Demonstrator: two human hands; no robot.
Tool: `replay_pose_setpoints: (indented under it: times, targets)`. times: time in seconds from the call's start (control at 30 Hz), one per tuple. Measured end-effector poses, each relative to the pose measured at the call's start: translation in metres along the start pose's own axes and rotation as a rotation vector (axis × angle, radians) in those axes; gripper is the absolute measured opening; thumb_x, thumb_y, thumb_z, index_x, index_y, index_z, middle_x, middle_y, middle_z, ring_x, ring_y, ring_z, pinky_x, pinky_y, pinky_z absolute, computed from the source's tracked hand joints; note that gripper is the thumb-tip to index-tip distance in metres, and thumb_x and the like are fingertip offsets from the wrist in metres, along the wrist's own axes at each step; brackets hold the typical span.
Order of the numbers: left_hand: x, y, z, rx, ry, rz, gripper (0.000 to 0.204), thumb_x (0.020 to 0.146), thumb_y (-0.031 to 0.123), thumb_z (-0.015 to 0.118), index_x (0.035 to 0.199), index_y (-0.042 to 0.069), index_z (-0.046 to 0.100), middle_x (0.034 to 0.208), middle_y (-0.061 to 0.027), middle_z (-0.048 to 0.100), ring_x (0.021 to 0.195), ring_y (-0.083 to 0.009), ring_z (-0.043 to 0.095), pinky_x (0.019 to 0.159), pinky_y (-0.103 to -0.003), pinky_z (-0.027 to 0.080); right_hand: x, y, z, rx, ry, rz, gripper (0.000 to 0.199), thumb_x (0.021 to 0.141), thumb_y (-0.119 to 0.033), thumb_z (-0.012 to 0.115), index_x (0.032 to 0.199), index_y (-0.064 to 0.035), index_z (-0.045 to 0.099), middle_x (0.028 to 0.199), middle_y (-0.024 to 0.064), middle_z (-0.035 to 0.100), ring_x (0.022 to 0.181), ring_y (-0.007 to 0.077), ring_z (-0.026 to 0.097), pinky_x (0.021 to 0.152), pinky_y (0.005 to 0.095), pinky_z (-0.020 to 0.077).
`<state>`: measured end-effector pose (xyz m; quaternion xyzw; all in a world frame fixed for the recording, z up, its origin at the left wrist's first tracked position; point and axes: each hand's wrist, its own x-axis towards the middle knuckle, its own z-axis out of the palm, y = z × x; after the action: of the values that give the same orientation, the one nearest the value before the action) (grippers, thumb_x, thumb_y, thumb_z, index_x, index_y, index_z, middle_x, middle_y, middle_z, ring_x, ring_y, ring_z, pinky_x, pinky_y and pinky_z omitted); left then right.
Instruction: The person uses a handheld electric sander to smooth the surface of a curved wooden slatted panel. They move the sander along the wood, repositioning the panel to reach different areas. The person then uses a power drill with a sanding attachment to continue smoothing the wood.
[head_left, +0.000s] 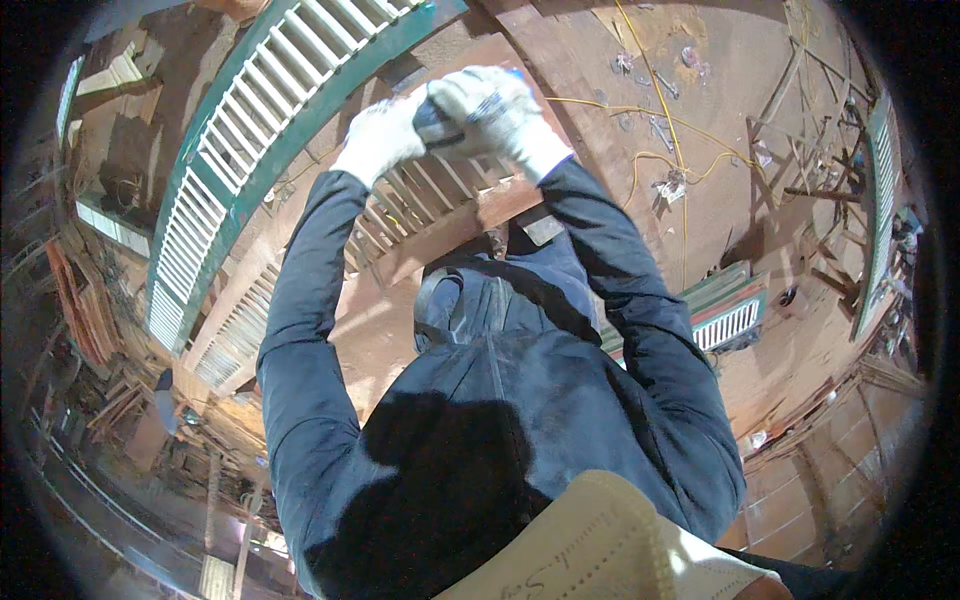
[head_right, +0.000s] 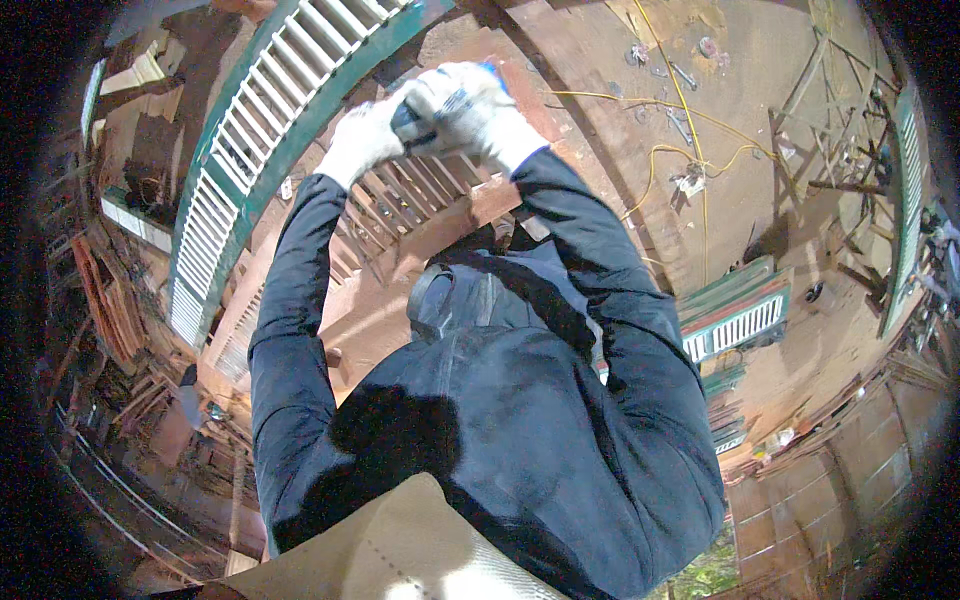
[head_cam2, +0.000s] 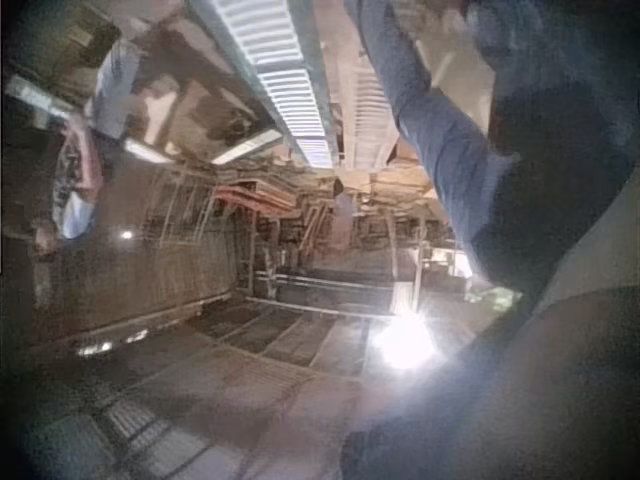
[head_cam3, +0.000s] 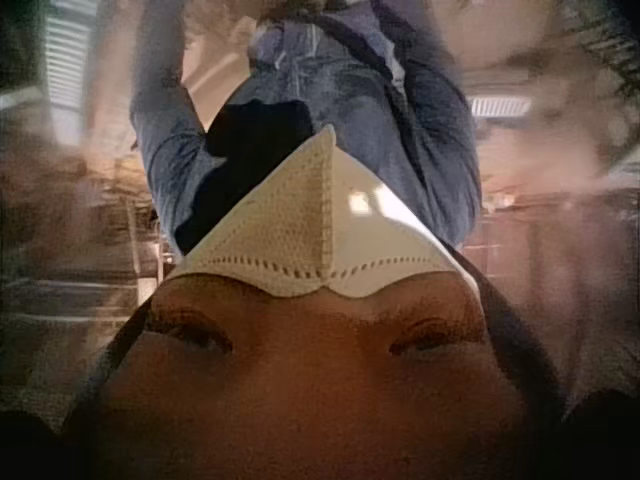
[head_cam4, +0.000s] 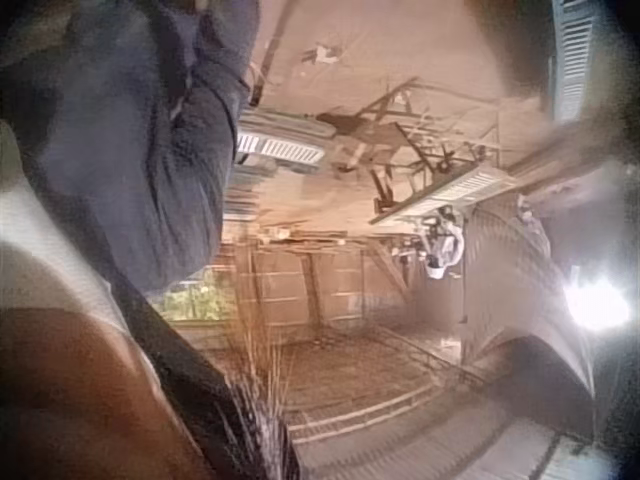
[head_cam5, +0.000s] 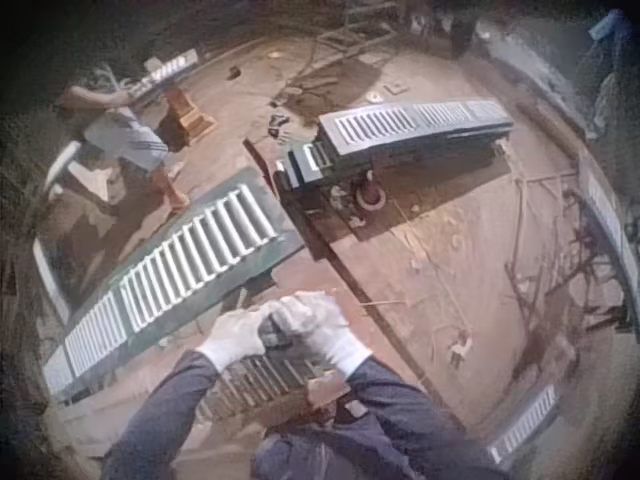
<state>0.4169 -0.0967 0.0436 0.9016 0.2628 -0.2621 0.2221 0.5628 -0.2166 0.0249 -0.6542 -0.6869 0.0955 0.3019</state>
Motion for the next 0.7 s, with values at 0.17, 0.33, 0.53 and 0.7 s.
replay_pose_setpoints:
  times: [0.17, 0.33, 0.53, 0.7]
  targets:
    - [0.074, 0.016, -0.026, 0.052, 0.084, 0.089, 0.063, 0.072, 0.045, 0.068, 0.128, 0.020, 0.053, 0.108, -0.0161, 0.068, 0.100, -0.0353, 0.065, 0.087, -0.046, 0.051, 0.021, 0.063, -0.038, -0.138, -0.015, 0.004, 0.066, 0.054, -0.046, 0.085, 0.107, -0.0163, 0.060, 0.100, 0.0056, 0.067, 0.092, 0.0269, 0.066, 0.082, 0.0399, 0.0530]
    - [0.071, 0.040, -0.030, 0.050, 0.041, 0.060, 0.061, 0.071, 0.036, 0.066, 0.127, 0.016, 0.052, 0.111, -0.0163, 0.067, 0.101, -0.0345, 0.064, 0.087, -0.045, 0.051, 0.018, 0.058, -0.058, -0.135, -0.053, 0.069, 0.061, 0.053, -0.047, 0.082, 0.101, -0.0155, 0.061, 0.096, 0.0069, 0.067, 0.090, 0.0286, 0.065, 0.079, 0.0417, 0.0519]
    - [-0.009, 0.070, 0.037, -0.047, -0.043, -0.006, 0.074, 0.068, 0.030, 0.068, 0.137, 0.020, 0.043, 0.113, -0.0184, 0.065, 0.102, -0.0357, 0.064, 0.089, -0.045, 0.051, -0.079, 0.007, -0.035, -0.012, 0.066, 0.055, 0.065, 0.055, -0.043, 0.085, 0.109, -0.0148, 0.060, 0.101, 0.0078, 0.067, 0.094, 0.0296, 0.065, 0.084, 0.0415, 0.0527]
    - [0.009, 0.084, 0.014, -0.063, -0.047, 0.006, 0.070, 0.071, 0.030, 0.067, 0.136, 0.018, 0.045, 0.113, -0.0181, 0.065, 0.103, -0.0351, 0.063, 0.089, -0.044, 0.051, -0.062, 0.028, -0.053, -0.029, 0.042, -0.024, 0.067, 0.056, -0.044, 0.081, 0.110, -0.0147, 0.055, 0.101, 0.0084, 0.064, 0.090, 0.0284, 0.063, 0.076, 0.0399, 0.0520]
